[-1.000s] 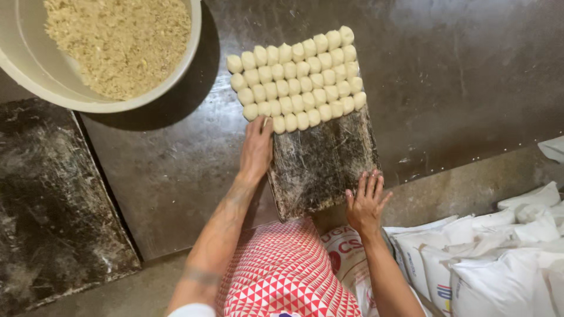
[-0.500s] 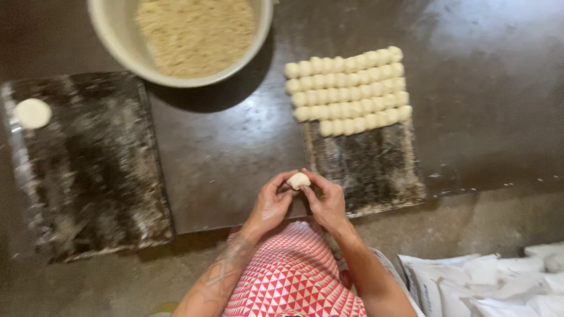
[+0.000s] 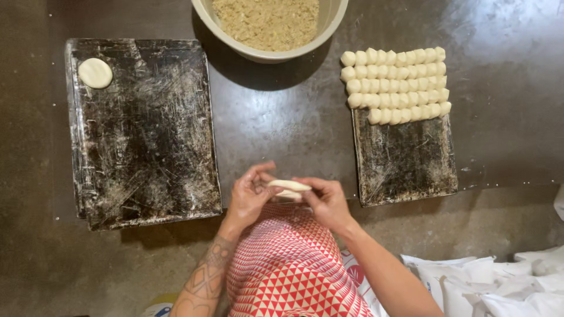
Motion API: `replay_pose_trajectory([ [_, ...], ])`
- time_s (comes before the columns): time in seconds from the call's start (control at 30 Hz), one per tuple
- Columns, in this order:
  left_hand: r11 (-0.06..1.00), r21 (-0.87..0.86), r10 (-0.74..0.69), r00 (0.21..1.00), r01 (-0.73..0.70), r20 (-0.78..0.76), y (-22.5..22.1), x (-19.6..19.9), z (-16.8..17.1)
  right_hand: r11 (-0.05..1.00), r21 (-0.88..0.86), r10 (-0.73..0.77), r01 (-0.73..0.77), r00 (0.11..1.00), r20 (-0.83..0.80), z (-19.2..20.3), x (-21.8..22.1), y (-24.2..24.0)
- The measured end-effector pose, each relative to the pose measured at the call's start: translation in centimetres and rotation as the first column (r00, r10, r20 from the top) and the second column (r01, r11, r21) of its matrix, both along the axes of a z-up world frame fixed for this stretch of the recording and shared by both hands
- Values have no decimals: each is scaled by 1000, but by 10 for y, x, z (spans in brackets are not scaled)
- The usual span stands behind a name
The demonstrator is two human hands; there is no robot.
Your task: The person prepares filled dough buns by taking small pieces of dough, flattening them by hand, adding a spoonful of filling from a bowl, and sealing the dough into balls before placing them on a tray.
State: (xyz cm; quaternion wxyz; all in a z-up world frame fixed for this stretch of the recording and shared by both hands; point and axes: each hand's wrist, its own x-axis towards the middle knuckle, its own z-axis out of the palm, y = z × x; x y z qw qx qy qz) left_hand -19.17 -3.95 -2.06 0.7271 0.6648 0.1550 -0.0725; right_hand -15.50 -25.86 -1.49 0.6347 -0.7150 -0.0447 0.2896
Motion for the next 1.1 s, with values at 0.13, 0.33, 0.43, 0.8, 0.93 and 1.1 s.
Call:
replay_pose_trajectory([
  [0.13,965,246,86,996,-88,17,3,33,3,979,-198,70,47,836,544,34,23,22],
  [0.33,866,450,102,958,-218,268,-8,72,20,912,-407,368,45,344,864,75,65,82],
  [0.43,910,407,57,997,-73,50,7,69,10,879,-418,476,-228,384,791,74,95,74],
  [0.8,877,479,224,918,-42,-328,-22,0,-46,-43,-979,949,199,315,23,-118,522,95],
  [0.93,853,506,391,803,-131,-450,-32,-7,-33,-21,-983,966,185,258,28,-170,549,108],
  [1.1,836,526,417,805,-158,-421,-31,-1,-28,-96,-976,962,195,272,-40,-153,533,121],
])
